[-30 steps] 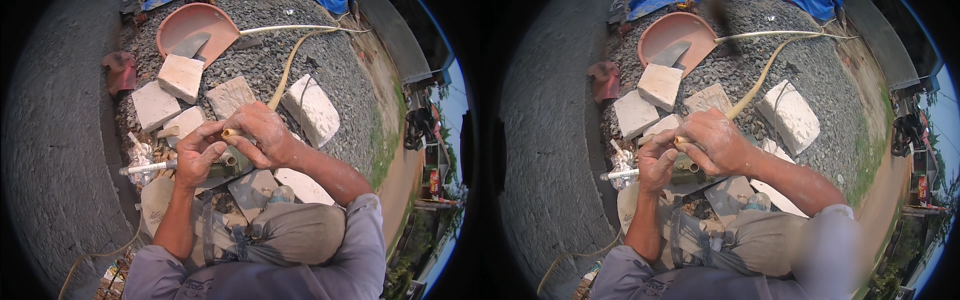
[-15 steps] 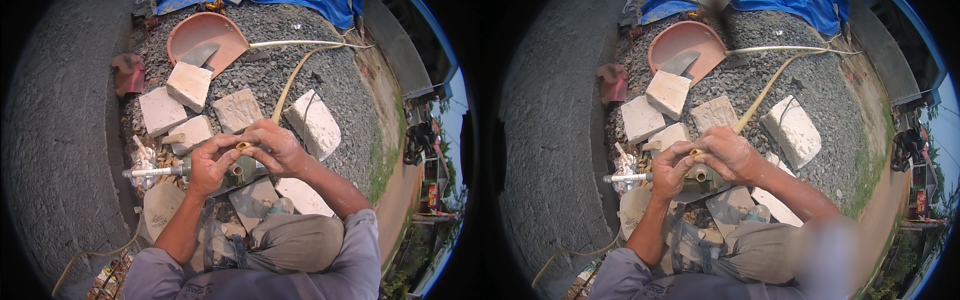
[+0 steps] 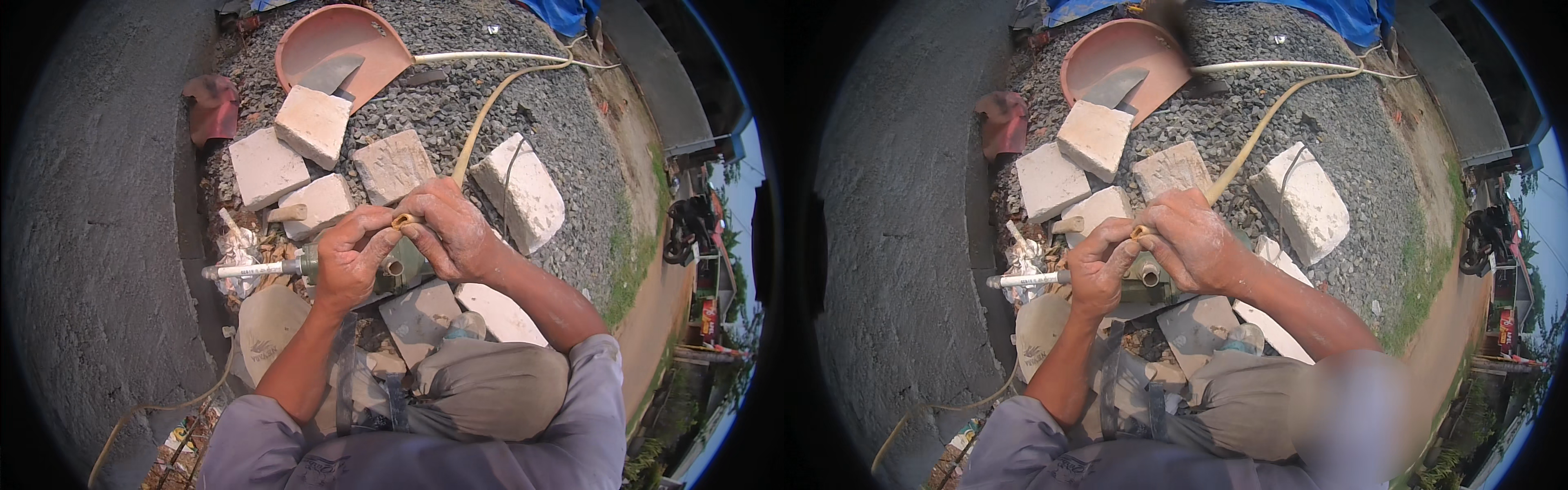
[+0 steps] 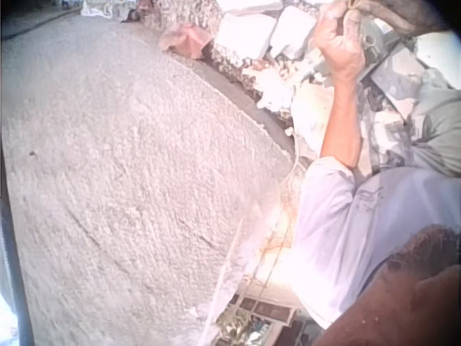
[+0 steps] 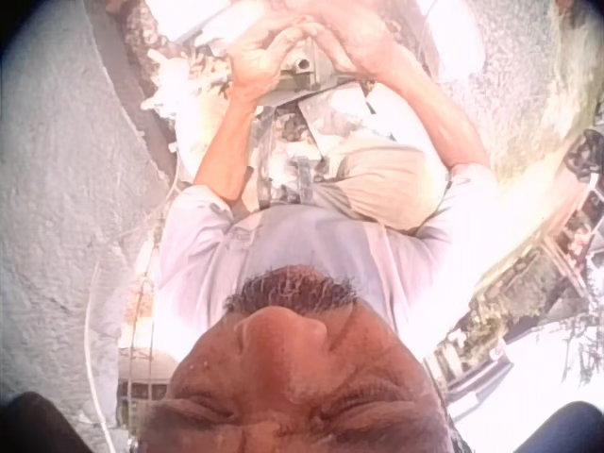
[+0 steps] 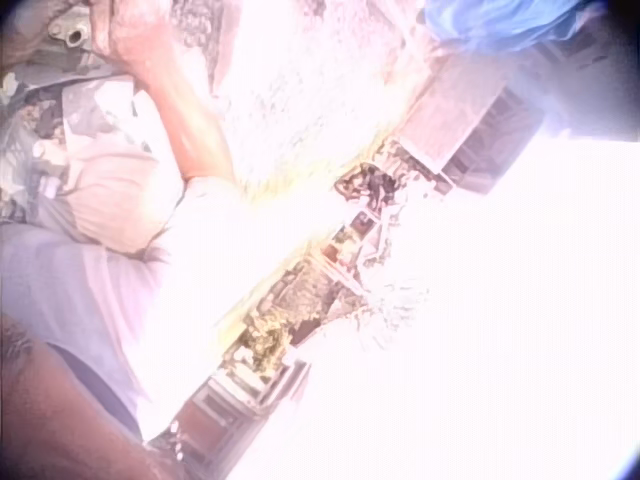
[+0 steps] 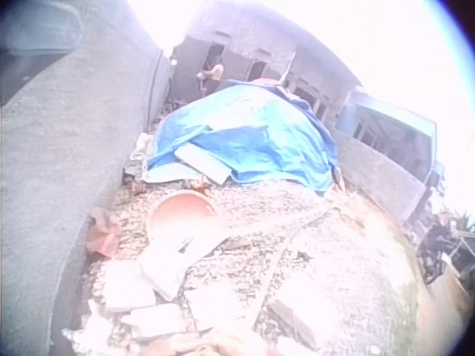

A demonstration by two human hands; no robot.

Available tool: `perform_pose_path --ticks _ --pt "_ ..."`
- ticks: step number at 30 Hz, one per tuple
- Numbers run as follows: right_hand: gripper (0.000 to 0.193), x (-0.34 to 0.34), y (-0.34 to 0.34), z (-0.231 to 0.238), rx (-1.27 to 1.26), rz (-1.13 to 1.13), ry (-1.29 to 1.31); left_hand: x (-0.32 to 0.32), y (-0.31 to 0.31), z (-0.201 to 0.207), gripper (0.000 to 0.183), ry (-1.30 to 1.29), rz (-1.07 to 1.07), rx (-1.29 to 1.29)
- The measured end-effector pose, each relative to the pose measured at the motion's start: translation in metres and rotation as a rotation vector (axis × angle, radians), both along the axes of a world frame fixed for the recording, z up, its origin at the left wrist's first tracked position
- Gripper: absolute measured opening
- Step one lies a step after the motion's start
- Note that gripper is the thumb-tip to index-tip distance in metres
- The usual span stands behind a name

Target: The person walks through a construction site, picks up a wooden stick, and then squats to work on a water pump and electrical components. They connect a hose to the pump and plug in a power cord.

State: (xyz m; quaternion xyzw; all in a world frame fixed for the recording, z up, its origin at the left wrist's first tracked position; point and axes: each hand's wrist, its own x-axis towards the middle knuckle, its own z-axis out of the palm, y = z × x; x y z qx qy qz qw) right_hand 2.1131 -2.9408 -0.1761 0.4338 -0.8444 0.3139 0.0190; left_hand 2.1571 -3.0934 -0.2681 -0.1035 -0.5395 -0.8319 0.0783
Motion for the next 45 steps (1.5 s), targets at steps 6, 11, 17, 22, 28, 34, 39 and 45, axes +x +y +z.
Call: perform_pose_path --ticks 6,11,17,22,28,34,39,45 --pt "0.016 0.013 0.003 -0.009 0.028 -0.137 0.039 -0.001 0.000 0.007 0.012 0.062 -0.007 -0.172" --pt "0.029 0.007 -0.006 -0.009 0.068 -0.070 0.143 0.004 -0.005 0.011 0.015 0.020 -0.056 -0.135" --pt "0.042 0.003 -0.009 -0.016 0.129 0.027 0.313 0.009 -0.006 0.013 0.018 -0.290 -0.153 -0.006" --pt "0.042 0.003 -0.010 -0.018 0.103 0.059 0.363 0.009 -0.007 0.014 0.015 -0.158 -0.062 -0.084" --pt "0.037 0.004 -0.012 -0.018 0.089 0.048 0.239 0.014 -0.012 0.021 0.016 -0.242 -0.033 -0.004" --pt "0.029 -0.009 -0.002 -0.003 0.177 0.023 -0.122 0.013 -0.007 0.021 0.015 0.064 0.291 -0.311" --pt "0.023 -0.013 0.002 0.003 0.148 -0.013 -0.318 0.008 -0.007 0.017 0.014 0.073 0.262 -0.359" --pt "0.022 -0.011 0.004 0.010 0.171 -0.032 -0.323 0.005 -0.017 0.020 0.012 0.112 0.132 -0.404"
